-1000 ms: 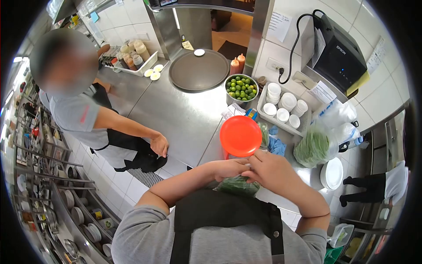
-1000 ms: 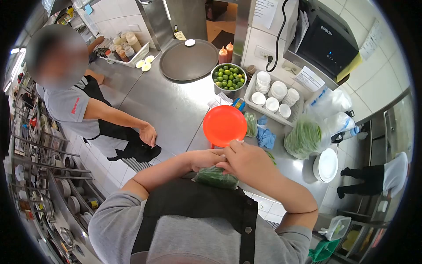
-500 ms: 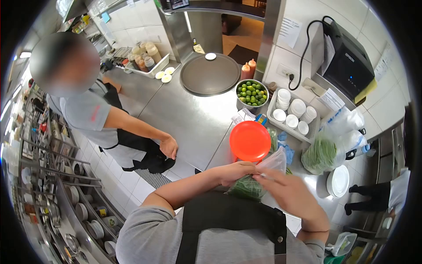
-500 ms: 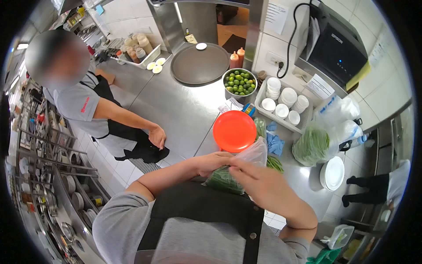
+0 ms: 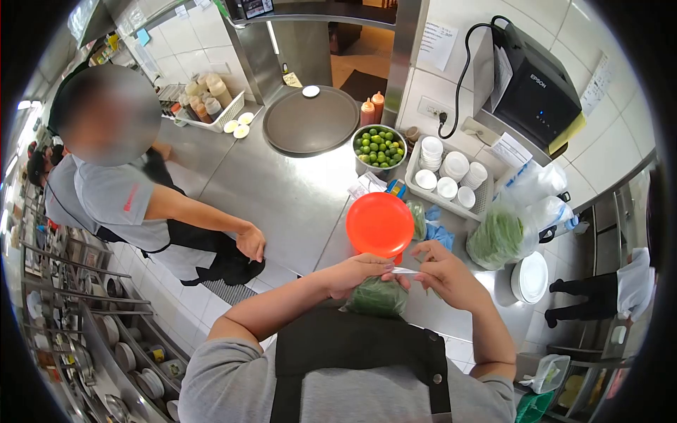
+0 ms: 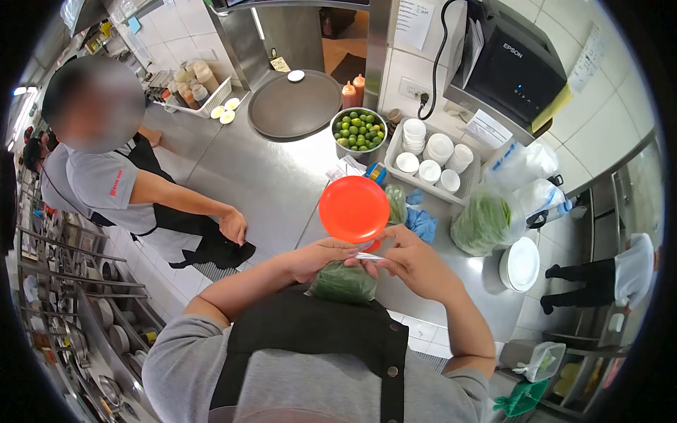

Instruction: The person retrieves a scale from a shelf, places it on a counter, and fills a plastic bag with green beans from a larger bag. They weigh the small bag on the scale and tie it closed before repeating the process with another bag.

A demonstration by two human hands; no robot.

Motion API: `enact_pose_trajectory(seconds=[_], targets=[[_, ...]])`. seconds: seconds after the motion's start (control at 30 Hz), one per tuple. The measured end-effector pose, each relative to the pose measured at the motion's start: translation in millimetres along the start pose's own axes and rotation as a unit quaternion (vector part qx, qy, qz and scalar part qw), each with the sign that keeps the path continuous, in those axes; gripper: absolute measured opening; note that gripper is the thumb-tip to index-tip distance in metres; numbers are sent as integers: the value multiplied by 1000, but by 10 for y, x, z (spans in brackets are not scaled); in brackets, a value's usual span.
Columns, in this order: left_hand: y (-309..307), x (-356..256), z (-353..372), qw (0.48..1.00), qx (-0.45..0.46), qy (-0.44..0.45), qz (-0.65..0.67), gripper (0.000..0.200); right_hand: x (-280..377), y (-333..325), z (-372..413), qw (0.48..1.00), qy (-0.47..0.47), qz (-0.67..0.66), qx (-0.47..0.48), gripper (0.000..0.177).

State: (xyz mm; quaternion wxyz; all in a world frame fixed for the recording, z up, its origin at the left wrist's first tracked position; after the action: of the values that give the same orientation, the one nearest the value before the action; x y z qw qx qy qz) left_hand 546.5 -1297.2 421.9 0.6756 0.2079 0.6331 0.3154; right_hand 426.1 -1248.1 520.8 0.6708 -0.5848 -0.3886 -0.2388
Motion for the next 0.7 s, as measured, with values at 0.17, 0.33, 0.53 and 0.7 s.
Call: enact_pose_trajectory(seconds=[0.17, 0.33, 0.53, 0.7], targets=[[26, 136, -82, 992, -67, 18, -110, 26, -151, 241, -1, 942, -1, -333, 27, 15], [-116, 49, -186, 998, -60, 13, 9, 31, -228, 129, -57, 985, 41, -31, -163, 11], [-141, 176, -174, 993, -106, 7, -54, 27, -308, 179, 11, 981, -28, -91, -167, 9], [-141, 236, -160, 995, -89, -8, -39, 29, -386, 301, -65, 976, -19, -192, -105, 7]])
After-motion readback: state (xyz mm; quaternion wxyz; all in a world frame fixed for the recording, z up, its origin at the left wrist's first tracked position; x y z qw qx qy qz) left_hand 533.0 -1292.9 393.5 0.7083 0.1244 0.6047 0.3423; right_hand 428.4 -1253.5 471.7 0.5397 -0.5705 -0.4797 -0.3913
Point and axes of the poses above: each hand's wrist, its own z-axis away from the middle knuckle, its own y-axis out of the palm, x = y × z, the point moved 8 cm from there along -z, towards the middle knuckle, and after that the axes turned 5 degrees about y, right-handed, at the moved point
